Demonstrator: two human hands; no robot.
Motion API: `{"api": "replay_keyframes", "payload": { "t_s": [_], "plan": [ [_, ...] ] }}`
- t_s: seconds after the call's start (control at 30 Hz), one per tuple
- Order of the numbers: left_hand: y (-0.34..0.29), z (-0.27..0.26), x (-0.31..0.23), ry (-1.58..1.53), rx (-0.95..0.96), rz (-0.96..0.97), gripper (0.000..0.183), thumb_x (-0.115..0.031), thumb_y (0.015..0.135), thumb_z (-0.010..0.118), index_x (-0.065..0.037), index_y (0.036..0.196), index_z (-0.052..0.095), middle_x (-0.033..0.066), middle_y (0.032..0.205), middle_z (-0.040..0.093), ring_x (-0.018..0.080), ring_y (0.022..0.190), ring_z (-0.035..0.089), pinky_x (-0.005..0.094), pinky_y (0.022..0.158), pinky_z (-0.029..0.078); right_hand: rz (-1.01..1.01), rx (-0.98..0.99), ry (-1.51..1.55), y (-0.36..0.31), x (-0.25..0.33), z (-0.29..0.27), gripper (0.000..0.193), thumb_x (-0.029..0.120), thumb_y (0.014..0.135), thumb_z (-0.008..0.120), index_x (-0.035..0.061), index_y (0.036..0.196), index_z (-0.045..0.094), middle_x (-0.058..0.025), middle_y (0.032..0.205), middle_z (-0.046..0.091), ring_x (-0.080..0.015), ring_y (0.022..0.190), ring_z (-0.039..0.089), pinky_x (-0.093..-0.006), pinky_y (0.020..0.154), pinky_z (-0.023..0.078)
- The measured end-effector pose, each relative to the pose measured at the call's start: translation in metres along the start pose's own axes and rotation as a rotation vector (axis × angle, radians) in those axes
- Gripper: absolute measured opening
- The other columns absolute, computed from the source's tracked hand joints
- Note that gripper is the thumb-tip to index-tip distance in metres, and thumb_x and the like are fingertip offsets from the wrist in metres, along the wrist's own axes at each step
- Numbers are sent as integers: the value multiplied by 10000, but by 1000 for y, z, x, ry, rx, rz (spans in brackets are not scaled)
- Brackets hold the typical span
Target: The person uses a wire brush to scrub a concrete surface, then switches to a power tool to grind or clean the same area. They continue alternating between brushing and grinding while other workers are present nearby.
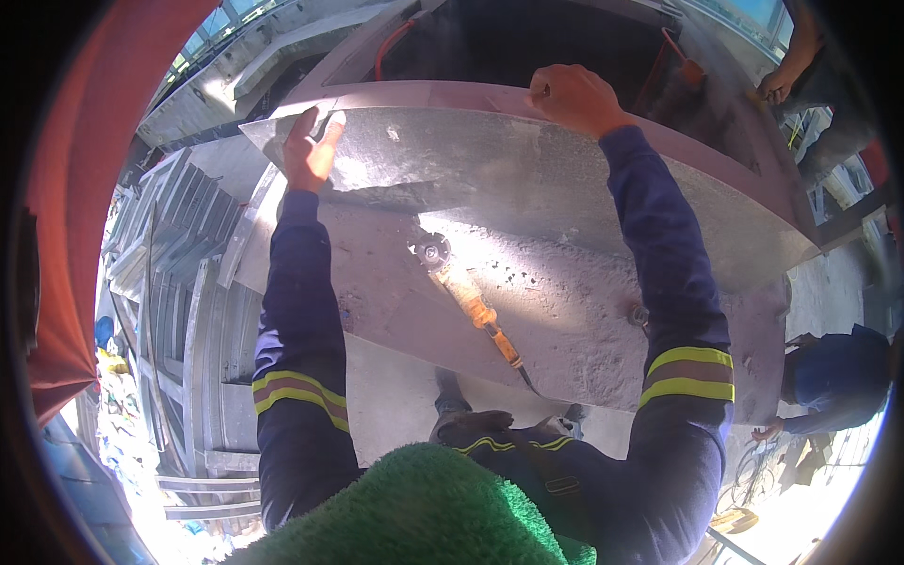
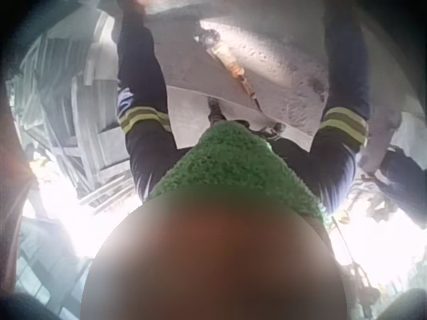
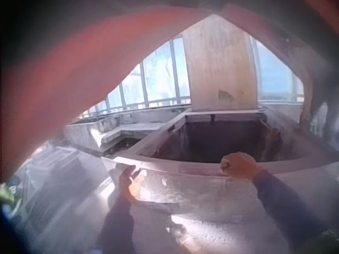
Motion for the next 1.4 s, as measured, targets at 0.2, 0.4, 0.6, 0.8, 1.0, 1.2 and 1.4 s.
{"api": "replay_keyframes", "payload": {
  "t_s": [0.2,0.4,0.6,0.8,1.0,1.2,1.4],
  "plan": [
    [63,-75,137,-32,166,-125,388,-224,917,752,-34,1251,700,151,1212,754,282,1160,715,362,995,529,250,360,-278,110,45,81,372,346,860,783,60,1097,793,-157,1123,769,-326,1081,727,-440,884,571],
    [106,-70,180,-15,234,-16,359,-165,952,721,-50,1291,690,143,1249,739,235,1140,711,347,977,525,270,532,-276,142,20,107,355,311,841,797,0,1012,796,-167,947,783,-316,911,765,-424,804,574],
    [137,-16,155,159,521,-223,652,-493,904,731,-67,1390,640,190,1396,653,336,1294,629,426,1119,456,311,578,-80,166,17,117,255,236,806,707,-11,803,773,-147,760,752,-286,741,742,-410,709,546],
    [173,55,147,289,906,-264,851,-652,926,622,44,1414,589,276,1447,584,384,1370,559,442,1161,408,436,594,366,192,59,135,268,199,838,623,-30,779,750,-135,715,724,-198,597,703,-363,630,526],
    [184,104,174,379,1071,-262,986,-771,907,531,122,1312,633,324,1371,618,421,1352,564,443,1141,418,410,496,621,195,100,138,321,223,900,606,-55,875,764,-179,915,773,-242,762,738,-388,664,517],
    [181,121,188,405,902,-307,909,-746,866,622,6,1377,647,262,1422,615,393,1353,567,433,1109,435,349,347,376,192,113,144,395,210,895,618,-26,1186,745,-182,1221,731,-311,1021,756,-395,837,606],
    [183,107,166,90,792,-509,687,-583,940,667,-3,1307,705,175,1244,714,252,1011,693,394,838,543,484,281,428,190,102,152,414,284,898,640,2,1175,761,-187,1227,733,-343,1155,705,-424,871,574]
  ]
}}
Point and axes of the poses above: each hand's wrist, its own y-axis towards the middle knuckle, its own z-axis out of the palm, x = y × z, the point moved 1 cm from there along y, towards the middle knuckle
